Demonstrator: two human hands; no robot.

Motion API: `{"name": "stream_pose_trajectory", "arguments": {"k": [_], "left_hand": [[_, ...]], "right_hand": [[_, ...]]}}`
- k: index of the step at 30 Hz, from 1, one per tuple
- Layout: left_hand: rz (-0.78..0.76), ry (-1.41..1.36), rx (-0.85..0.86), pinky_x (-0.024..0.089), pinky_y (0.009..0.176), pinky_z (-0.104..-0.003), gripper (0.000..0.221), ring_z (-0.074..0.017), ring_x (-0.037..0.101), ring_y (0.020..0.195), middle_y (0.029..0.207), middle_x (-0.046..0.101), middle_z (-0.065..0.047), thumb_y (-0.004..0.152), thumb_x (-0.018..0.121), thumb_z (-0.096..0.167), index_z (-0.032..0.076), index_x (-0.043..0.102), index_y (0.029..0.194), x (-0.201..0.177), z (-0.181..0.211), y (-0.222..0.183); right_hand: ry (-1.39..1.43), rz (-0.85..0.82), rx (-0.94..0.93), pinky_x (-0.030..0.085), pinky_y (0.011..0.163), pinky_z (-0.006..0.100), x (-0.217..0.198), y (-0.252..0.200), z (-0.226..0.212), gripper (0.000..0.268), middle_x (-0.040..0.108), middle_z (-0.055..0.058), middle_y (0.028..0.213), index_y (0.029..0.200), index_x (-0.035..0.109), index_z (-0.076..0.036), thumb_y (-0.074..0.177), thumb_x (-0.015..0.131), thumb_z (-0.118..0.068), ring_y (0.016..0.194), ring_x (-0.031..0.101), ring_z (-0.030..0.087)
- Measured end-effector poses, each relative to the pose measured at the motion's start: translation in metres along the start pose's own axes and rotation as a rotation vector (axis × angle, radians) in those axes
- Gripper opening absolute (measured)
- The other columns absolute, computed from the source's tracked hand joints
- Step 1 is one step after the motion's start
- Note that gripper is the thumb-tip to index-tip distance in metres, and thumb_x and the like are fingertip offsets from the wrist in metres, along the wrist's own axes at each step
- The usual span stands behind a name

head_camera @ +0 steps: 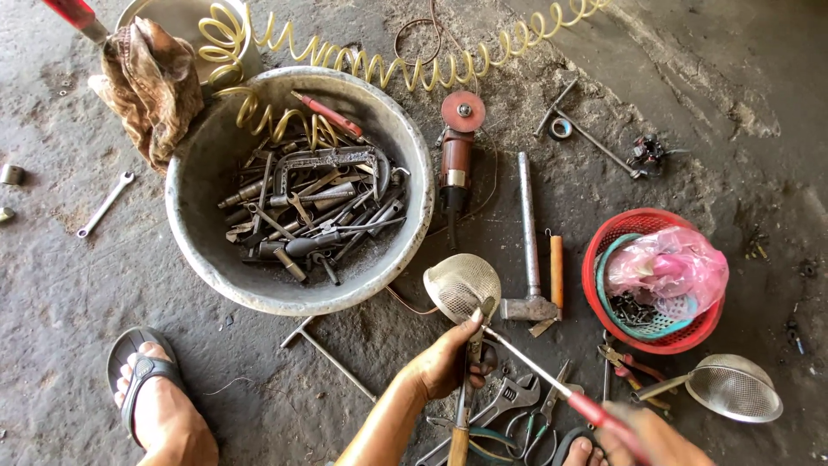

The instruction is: Repairing a circular metal mesh filter component using hand tools in a workshop.

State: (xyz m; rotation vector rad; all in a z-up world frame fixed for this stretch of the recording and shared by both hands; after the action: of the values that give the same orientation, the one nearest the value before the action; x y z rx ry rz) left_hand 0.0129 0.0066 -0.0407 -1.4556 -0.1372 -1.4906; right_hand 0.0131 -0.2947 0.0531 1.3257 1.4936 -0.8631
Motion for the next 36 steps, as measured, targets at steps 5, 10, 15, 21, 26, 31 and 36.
{"name": "stream_pose_trajectory", "arguments": {"k": [5,10,15,21,26,31,36], "left_hand": [[-0.047,0.053,0.035,0.037,0.054,-0.026,0.063,-0.0099,0.041,0.059,0.066,0.048,0.001,0.091,0.049,0.081,0.018,0.053,0.100,-0.004,-0.009,0.011],[0.063,0.073,0.032,0.038,0.056,-0.027,0.068,-0.0099,0.044,0.062,0.072,0.051,0.001,0.089,0.050,0.083,0.016,0.052,0.099,0.005,-0.005,0.006],[0.155,0.104,0.015,0.039,0.055,-0.026,0.071,-0.0097,0.048,0.063,0.073,0.055,0.000,0.080,0.049,0.085,0.018,0.054,0.103,0.007,-0.004,0.006],[0.209,0.514,0.118,0.044,0.052,-0.028,0.076,-0.0122,0.050,0.060,0.075,0.053,-0.003,0.086,0.067,0.071,0.001,0.050,0.110,0.017,0.004,-0.001],[0.275,0.718,0.095,0.050,0.055,-0.030,0.081,-0.0127,0.056,0.063,0.082,0.061,-0.004,0.078,0.079,0.053,0.001,0.050,0.130,0.010,0.007,0.002],[0.351,0.727,0.341,0.057,0.075,-0.032,0.076,-0.0100,0.066,0.088,0.108,0.068,0.005,0.081,0.081,0.043,0.008,0.048,0.141,0.040,0.044,-0.022],[0.494,0.790,0.228,0.048,0.064,-0.037,0.045,-0.0186,0.055,0.072,0.086,0.065,-0.007,0.093,0.063,0.033,0.007,0.062,0.129,0.000,0.043,-0.021]], "right_hand": [[0.174,-0.305,0.376,0.063,0.067,0.032,-0.016,0.021,-0.010,0.045,0.079,0.001,0.083,0.132,0.071,-0.025,0.087,0.078,-0.029,0.073,0.078,0.017],[0.071,-0.080,0.026,0.060,0.073,0.029,-0.005,0.008,0.007,0.020,0.077,0.000,0.081,0.103,0.080,-0.023,0.084,0.074,-0.024,0.074,0.078,0.013],[0.132,-0.142,0.121,0.058,0.073,0.034,-0.013,0.021,-0.032,0.032,0.072,0.004,0.076,0.110,0.075,-0.021,0.078,0.081,-0.023,0.075,0.075,0.021],[0.435,-0.395,0.363,0.055,0.067,0.029,0.052,-0.022,0.077,0.026,0.070,0.005,0.079,0.106,0.083,-0.016,0.083,0.082,-0.028,0.072,0.068,0.012],[0.208,-0.495,0.288,0.060,0.082,0.034,-0.009,0.025,-0.017,0.068,0.081,0.002,0.083,0.126,0.073,-0.021,0.061,0.094,-0.022,0.085,0.076,0.019],[0.007,-0.190,-0.283,0.055,0.072,0.045,-0.036,0.056,-0.028,0.027,0.071,0.011,0.082,0.102,0.067,-0.011,0.080,0.073,-0.024,0.077,0.069,0.035],[0.185,-0.326,0.238,0.058,0.070,0.040,0.041,0.025,0.051,0.026,0.074,0.014,0.087,0.107,0.066,-0.006,0.087,0.071,-0.022,0.080,0.072,0.032]]}}
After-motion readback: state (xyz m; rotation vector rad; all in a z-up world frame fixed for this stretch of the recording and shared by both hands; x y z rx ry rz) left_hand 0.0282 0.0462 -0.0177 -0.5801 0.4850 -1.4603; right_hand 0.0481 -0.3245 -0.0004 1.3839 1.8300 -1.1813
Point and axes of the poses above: each hand's wrist, its own y-axis towards the middle knuckle, its own x-axis out of the palm, z = x × y, the point moved 3 cm from there along y, towards the middle knuckle
